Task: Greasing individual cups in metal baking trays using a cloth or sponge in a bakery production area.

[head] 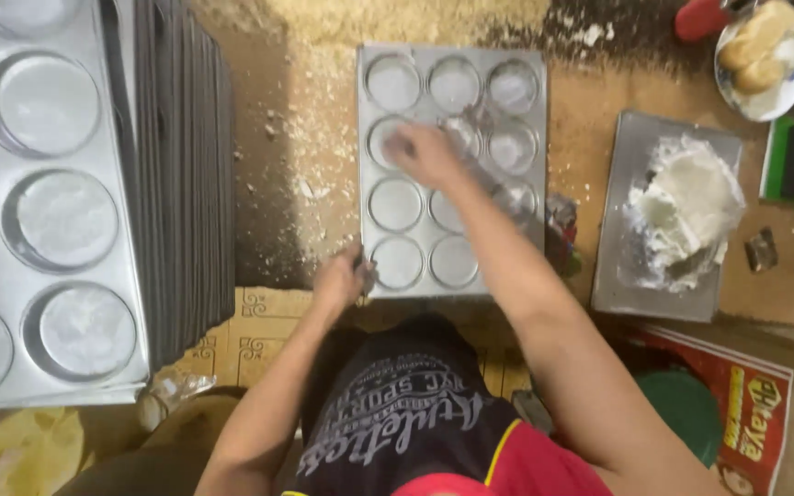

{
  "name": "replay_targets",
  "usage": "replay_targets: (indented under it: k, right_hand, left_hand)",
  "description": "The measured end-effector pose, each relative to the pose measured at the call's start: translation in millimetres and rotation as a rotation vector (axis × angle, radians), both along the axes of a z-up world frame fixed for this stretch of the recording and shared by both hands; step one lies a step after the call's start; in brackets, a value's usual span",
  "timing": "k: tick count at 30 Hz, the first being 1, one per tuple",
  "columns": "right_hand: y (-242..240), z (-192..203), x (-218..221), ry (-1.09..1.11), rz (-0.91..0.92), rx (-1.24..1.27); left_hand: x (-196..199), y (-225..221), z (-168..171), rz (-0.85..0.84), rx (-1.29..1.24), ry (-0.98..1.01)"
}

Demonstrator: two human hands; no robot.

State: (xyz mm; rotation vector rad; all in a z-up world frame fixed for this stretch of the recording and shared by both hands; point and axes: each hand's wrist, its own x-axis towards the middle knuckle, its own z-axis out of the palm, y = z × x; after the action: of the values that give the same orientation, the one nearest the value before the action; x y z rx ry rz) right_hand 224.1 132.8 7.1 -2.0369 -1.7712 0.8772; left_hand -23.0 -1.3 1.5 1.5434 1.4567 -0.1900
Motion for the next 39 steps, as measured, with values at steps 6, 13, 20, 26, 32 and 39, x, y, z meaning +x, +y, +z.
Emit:
replay_targets:
  k: [6, 13, 20, 26, 32, 39]
  right_hand:
    - [-21.8, 26.2, -27.2, -0.123, 0.208, 0.116]
    - [-78.0, 15.0, -22.3, -0.156, 0.355, 0.081]
    - [-127.6, -14.5, 76.5, -0.102, 0.275, 0.125]
    - [-113.2, -43.3, 70.2, -0.118, 0.261, 0.326]
    - [-211.3, 32.5, 116.9, 0.186, 0.139, 0.135]
    - [-278.8, 32.6, 313.2, 0.035, -0.729, 0.415]
  left_hand:
    - [-1.9, -1.0, -8.5, -0.024, 0.088, -0.022]
    - [3.6, 9.2, -40.0, 0.050, 0.121, -0.143]
    - [7.2, 3.7, -33.3, 0.112, 0.142, -0.102]
    - [8.5, -8.6, -25.0, 0.141, 0.156, -0.041]
    - [-11.0, -16.0, -68.1, 0.193, 0.186, 0.016]
    - [22.1, -15.9, -21.4, 0.207, 0.256, 0.071]
